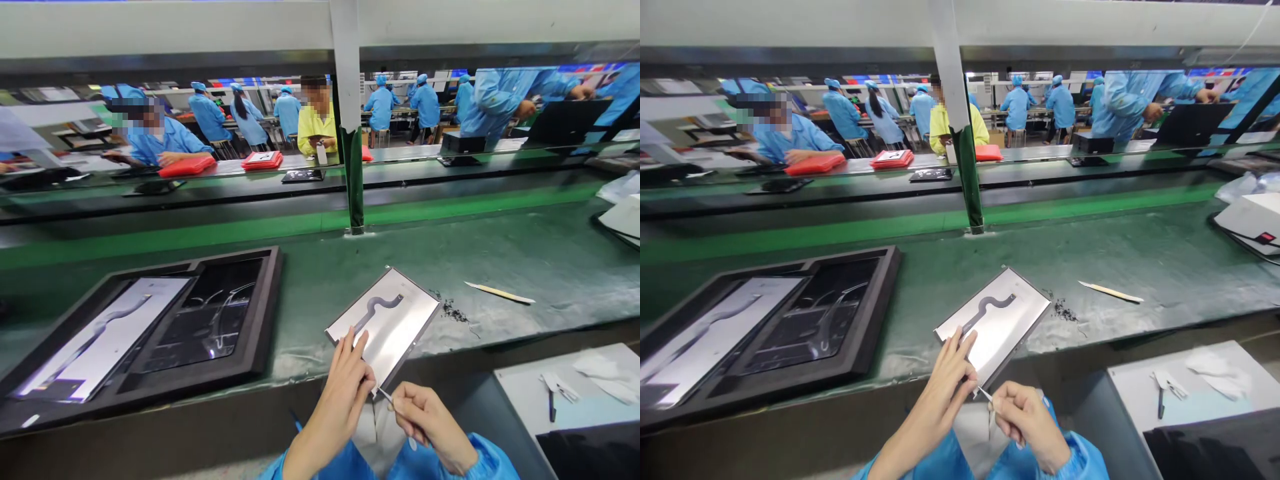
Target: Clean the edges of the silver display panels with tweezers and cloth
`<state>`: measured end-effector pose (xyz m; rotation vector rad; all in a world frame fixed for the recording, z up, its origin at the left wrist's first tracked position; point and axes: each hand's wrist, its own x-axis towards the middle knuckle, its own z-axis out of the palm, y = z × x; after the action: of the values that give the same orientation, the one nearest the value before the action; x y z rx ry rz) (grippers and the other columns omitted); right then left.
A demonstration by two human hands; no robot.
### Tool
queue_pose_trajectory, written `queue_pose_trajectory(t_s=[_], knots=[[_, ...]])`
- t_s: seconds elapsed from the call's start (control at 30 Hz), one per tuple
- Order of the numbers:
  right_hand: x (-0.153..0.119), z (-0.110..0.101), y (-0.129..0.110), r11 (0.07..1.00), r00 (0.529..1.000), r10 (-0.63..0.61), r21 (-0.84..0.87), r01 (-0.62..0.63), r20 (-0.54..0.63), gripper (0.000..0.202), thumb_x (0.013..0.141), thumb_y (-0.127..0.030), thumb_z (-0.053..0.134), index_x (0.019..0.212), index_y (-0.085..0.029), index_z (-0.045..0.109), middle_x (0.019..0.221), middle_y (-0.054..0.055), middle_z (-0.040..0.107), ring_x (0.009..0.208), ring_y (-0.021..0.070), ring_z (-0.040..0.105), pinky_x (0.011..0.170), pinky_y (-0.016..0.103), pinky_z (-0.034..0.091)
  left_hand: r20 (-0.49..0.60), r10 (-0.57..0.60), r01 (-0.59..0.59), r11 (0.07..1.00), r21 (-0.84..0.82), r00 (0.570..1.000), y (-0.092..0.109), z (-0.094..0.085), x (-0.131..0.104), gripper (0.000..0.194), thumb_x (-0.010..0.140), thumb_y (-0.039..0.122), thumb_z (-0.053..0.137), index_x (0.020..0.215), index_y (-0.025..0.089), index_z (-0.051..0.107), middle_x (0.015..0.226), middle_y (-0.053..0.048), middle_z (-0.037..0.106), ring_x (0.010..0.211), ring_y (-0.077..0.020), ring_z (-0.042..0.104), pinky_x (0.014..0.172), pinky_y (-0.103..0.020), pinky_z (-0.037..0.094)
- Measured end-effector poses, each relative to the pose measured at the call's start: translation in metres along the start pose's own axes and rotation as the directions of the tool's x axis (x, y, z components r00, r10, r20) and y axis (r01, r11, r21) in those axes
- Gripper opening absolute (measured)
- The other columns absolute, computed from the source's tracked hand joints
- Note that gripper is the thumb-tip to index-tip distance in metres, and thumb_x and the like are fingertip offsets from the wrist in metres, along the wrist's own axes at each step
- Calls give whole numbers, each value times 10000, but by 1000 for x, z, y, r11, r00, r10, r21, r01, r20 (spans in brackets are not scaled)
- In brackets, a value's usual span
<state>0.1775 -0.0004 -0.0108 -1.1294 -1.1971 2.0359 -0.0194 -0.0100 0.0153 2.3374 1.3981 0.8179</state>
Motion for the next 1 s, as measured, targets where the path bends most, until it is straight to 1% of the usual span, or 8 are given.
queue_pose_trajectory(t_s=[0.1, 0.17, 0.3, 0.43, 0.53, 0.67, 0.83, 1.0], knots=[[-1, 7, 8, 985, 1000, 25, 168, -25, 1, 556, 704, -723, 701, 742, -197, 524, 456, -124, 362, 369, 32, 191, 357, 192, 115, -33, 14, -11, 997, 82, 999, 5, 3, -9, 191, 994, 93, 371, 920, 195, 516, 1619, -116, 284, 1522, -318, 96, 1160, -607, 313], [-3, 11, 9, 980, 999, 35, 198, -34, -1, 559, 701, -721, 709, 753, -199, 518, 461, -131, 342, 379, 32, 176, 359, 190, 111, -59, 69, -61, 990, 125, 996, 10, 5, -9, 225, 976, 50, 345, 899, 189, 503, 1627, -112, 264, 1524, -325, 84, 1167, -614, 293], [-9, 10, 4, 996, 998, -60, 59, 60, -14, 578, 748, -769, 630, 728, -211, 479, 456, -119, 368, 373, 34, 198, 378, 205, 124, -11, 118, -115, 982, 151, 993, 16, 3, 4, 215, 968, 41, 361, 910, 179, 516, 1610, -135, 300, 1521, -337, 84, 1169, -642, 252], [-11, 5, -2, 987, 989, -147, -75, 145, -16, 575, 826, -756, 546, 757, -185, 547, 565, -70, 467, 410, 37, 251, 409, 214, 157, 118, 42, -51, 996, 76, 992, 9, -7, 20, 145, 988, 138, 432, 890, 188, 527, 1565, -156, 383, 1514, -327, 135, 1165, -643, 257], [-9, 3, -1, 992, 993, -112, -68, 110, -31, 585, 760, -768, 618, 766, -183, 588, 552, -95, 377, 426, 42, 232, 412, 209, 160, 175, 2, -9, 999, 39, 985, 1, -11, 22, 144, 991, 165, 457, 872, 198, 531, 1566, -135, 388, 1514, -313, 136, 1168, -635, 254], [-6, 7, 8, 998, 998, -54, 20, 54, -44, 602, 742, -787, 613, 758, -186, 596, 454, -117, 325, 389, 47, 194, 402, 217, 145, 113, 32, -41, 996, 79, 993, -1, -9, 9, 172, 994, 129, 420, 873, 196, 523, 1593, -130, 337, 1519, -325, 104, 1148, -661, 270], [-8, 14, 14, 993, 992, -100, 51, 105, -80, 585, 772, -792, 576, 810, -210, 528, 433, -140, 278, 399, 62, 194, 418, 218, 148, -8, 119, -115, 977, 180, 993, 14, -3, 0, 207, 963, 39, 378, 900, 180, 517, 1608, -151, 296, 1522, -350, 58, 1138, -685, 264], [-18, 11, 9, 965, 966, -202, -199, 170, -158, 577, 790, -778, 569, 747, -204, 532, 612, -57, 446, 503, 79, 363, 486, 224, 279, 22, 180, -182, 975, 127, 983, 15, 3, 12, 208, 959, 36, 370, 933, 174, 524, 1589, -164, 333, 1517, -332, 120, 1175, -643, 242]])
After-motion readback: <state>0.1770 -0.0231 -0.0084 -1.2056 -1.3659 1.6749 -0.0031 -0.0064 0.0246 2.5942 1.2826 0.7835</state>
